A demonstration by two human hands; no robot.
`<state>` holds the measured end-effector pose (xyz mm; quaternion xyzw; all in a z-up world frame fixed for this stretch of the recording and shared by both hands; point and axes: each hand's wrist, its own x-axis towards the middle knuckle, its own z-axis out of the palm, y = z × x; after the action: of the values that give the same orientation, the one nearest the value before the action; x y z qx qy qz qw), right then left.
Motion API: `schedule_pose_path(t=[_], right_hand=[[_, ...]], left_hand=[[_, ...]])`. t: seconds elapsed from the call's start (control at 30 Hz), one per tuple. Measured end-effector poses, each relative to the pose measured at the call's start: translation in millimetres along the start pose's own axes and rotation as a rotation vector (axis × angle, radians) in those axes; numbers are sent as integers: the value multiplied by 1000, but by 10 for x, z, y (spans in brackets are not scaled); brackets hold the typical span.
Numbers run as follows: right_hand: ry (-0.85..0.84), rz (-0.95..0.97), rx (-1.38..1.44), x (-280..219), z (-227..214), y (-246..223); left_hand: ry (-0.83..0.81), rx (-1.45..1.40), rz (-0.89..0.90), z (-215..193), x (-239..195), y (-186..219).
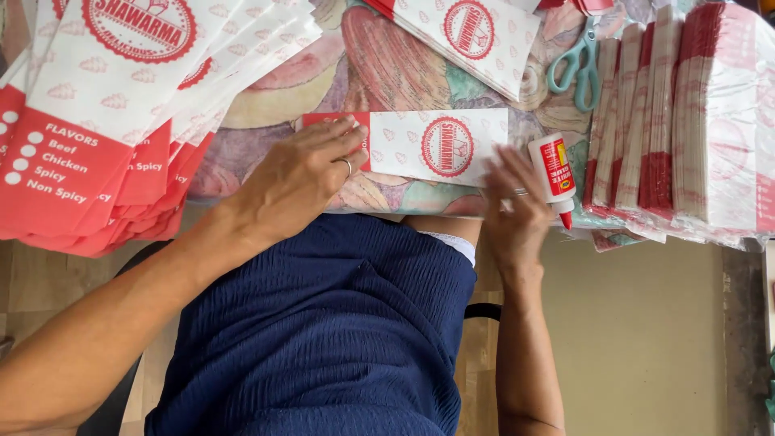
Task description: Applying glue to the flaps of paper shawarma bags and stacking them for assembly.
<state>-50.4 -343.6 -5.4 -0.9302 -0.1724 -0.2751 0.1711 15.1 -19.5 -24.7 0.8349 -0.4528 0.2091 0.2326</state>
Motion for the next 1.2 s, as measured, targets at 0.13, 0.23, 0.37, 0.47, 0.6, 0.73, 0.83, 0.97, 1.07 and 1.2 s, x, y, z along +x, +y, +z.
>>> schedule_pose_path(t=[0.13, 0.23, 0.37, 0.47, 0.6, 0.73, 0.83, 0.97, 1.07, 1.2], right_hand=[[-151, 401, -518, -58, -369, 353], [-351, 658, -435, -56, -439, 482], [-333, 683, -393, -33, -581, 529], [-141, 847, -32, -109, -687, 531], [351, 708, 668, -184, -720, 316], [519, 618, 713, -268, -435, 315], [447, 713, 705, -88, -322, -49], [422, 732, 730, -123, -318, 29], [492, 680, 683, -252, -409, 229], [545, 722, 651, -275, -423, 258]], left_hand=[[-16, -59, -52, 98, 7, 23], [-51, 26, -56, 214, -37, -45], [-104, -20, -83, 246, -51, -123], [-99, -171, -158, 274, -41, -239], [-173, -190, -294, 174, 123, -295], [-217, -317, -409, -46, 330, -414], [-281, -261, -395, -165, 396, -355], [-260, -281, -373, -133, 371, -391], [-242, -308, -401, -119, 369, -406], [-290, -328, -442, -146, 407, -403]])
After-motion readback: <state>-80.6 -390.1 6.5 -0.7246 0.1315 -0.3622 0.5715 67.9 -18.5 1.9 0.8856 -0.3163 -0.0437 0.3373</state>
